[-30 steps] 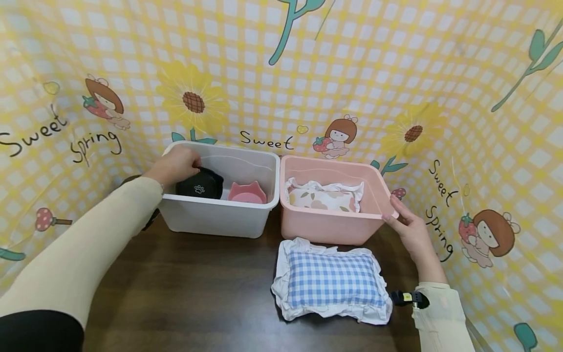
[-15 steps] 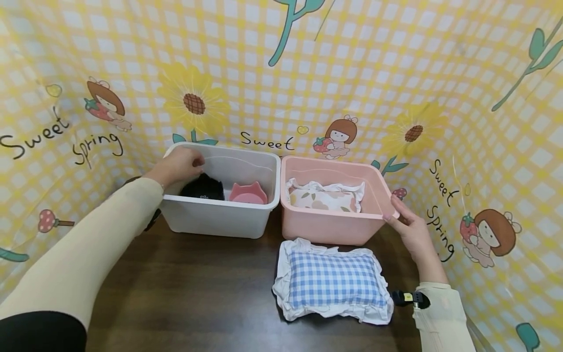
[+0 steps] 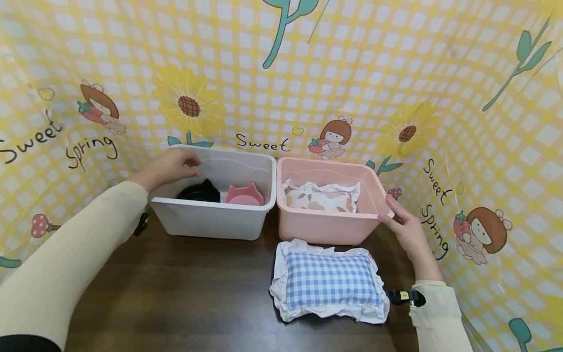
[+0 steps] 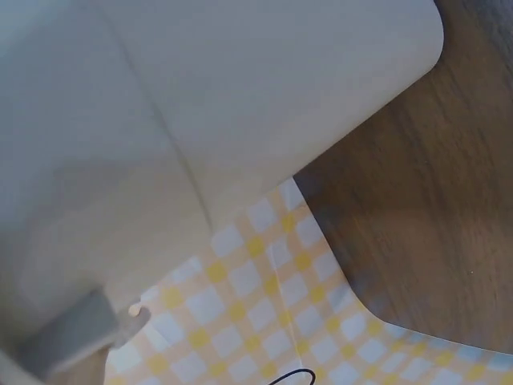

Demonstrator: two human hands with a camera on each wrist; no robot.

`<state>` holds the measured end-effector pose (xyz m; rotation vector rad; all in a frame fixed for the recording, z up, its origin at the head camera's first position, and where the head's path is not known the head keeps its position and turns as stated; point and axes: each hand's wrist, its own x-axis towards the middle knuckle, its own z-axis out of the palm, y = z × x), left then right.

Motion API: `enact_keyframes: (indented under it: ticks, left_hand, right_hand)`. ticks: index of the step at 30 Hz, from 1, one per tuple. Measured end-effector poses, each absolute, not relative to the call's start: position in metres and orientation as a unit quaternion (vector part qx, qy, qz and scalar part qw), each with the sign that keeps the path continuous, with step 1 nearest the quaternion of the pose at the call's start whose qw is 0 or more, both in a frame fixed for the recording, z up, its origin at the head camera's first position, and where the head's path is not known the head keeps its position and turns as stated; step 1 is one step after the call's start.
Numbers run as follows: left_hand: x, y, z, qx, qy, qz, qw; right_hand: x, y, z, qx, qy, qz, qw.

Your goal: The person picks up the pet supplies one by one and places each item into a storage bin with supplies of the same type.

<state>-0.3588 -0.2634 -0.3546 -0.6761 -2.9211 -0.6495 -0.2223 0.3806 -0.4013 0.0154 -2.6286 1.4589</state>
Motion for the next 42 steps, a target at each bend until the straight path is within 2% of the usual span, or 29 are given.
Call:
enact_keyframes:
  ticks: [11, 23, 33, 42]
  left_hand:
    - [-0.331, -0.260, -0.335, -0.196, -0.947, -0.254, 0.011]
    - [-0.301, -0.251, -0.336, -0.221, -0.927, -0.301, 0.044]
    - [-0.258, -0.244, -0.344, -0.239, -0.893, -0.356, 0.137]
    - [-0.212, -0.205, -0.341, -0.383, -0.797, -0.404, 0.235]
  right_hand:
    - [-0.222, 0.380, -0.401, 0.002, -0.870, 0.488, 0.065]
    - [-0.219, 0.381, -0.404, -0.001, -0.868, 0.493, 0.063]
    - [-0.222, 0.382, -0.402, -0.005, -0.871, 0.488, 0.064]
    - [-0.222, 0.381, -0.403, -0.003, -0.869, 0.489, 0.070]
